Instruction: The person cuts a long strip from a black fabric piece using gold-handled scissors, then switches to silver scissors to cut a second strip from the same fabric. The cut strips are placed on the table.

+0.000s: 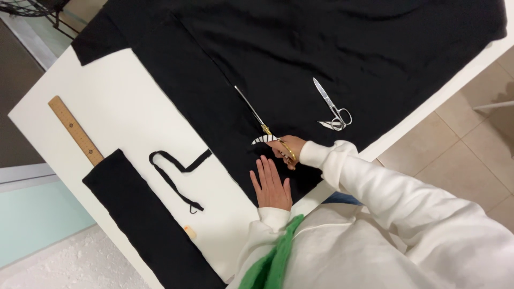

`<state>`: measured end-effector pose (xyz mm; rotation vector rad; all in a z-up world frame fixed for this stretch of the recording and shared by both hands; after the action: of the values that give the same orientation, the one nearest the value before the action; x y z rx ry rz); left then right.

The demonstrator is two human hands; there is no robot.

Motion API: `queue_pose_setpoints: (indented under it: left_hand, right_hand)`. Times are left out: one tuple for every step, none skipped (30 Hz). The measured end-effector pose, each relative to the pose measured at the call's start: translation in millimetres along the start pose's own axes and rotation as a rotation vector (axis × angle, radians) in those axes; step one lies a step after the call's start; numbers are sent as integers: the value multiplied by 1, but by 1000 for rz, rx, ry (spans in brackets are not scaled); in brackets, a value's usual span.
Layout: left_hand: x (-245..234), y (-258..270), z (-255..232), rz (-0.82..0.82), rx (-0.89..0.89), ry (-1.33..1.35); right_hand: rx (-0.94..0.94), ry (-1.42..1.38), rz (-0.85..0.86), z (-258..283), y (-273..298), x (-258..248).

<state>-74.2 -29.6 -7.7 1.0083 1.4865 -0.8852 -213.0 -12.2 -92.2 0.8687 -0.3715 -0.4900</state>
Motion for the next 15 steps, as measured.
queue_pose_setpoints:
  left_hand:
    - [0,1,1,-1,-6,0]
    - [0,2,1,4,-8,15]
    - [1,1,1,8,-7,31]
    - [0,2,2,5,-11,32]
    - [-2,2,2,-2,-12,52]
    - [-3,1,2,-9,-13,73]
    - [-5,-1,5,-20,-23,75]
    - [-12,-3,8,-84,-25,166]
    - [-18,-3,11,-147,-29,257]
    - [-25,-11,14,-159,-41,259]
    - [-33,-18,20,-187,-90,292]
    - [-40,-24,26,-216,-138,324]
    - [-41,-35,30,-222,-148,330]
    - [-43,-44,35,-242,-164,299]
    - [-46,-54,40,-265,-184,268]
  right_hand:
    - [1,5,4,-10,-11,-2]
    - [14,-41,88,-21,-22,1]
    - [26,-87,169,-31,-33,4]
    - [26,-82,171,-34,-33,3]
    - [-45,-83,203,-31,-33,3]
    - [-114,-83,236,-27,-32,2]
    - [-117,-68,239,-26,-29,1]
    - [-118,-132,238,-24,-27,0]
    - [-115,-194,239,-23,-24,-2]
    - [-116,-178,243,-24,-22,-4]
    - [-136,-177,246,-24,-19,-7]
    - [-157,-177,249,-24,-16,-11]
    - [-153,-165,250,-23,-15,-11]
    - [-138,-168,249,-24,-13,-12]
    - [-125,-166,249,-23,-12,-12]
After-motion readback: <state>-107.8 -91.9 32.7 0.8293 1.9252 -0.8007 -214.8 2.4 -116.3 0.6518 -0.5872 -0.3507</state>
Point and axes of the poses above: each hand's wrist, its own y-axis away from the middle knuckle, its own x-axis out of the palm, z = x × y, the point moved 8 cm from there along -y, towards the middle knuckle, and after that the axes turned 4 degrees about -y, right-handed, at the moved point
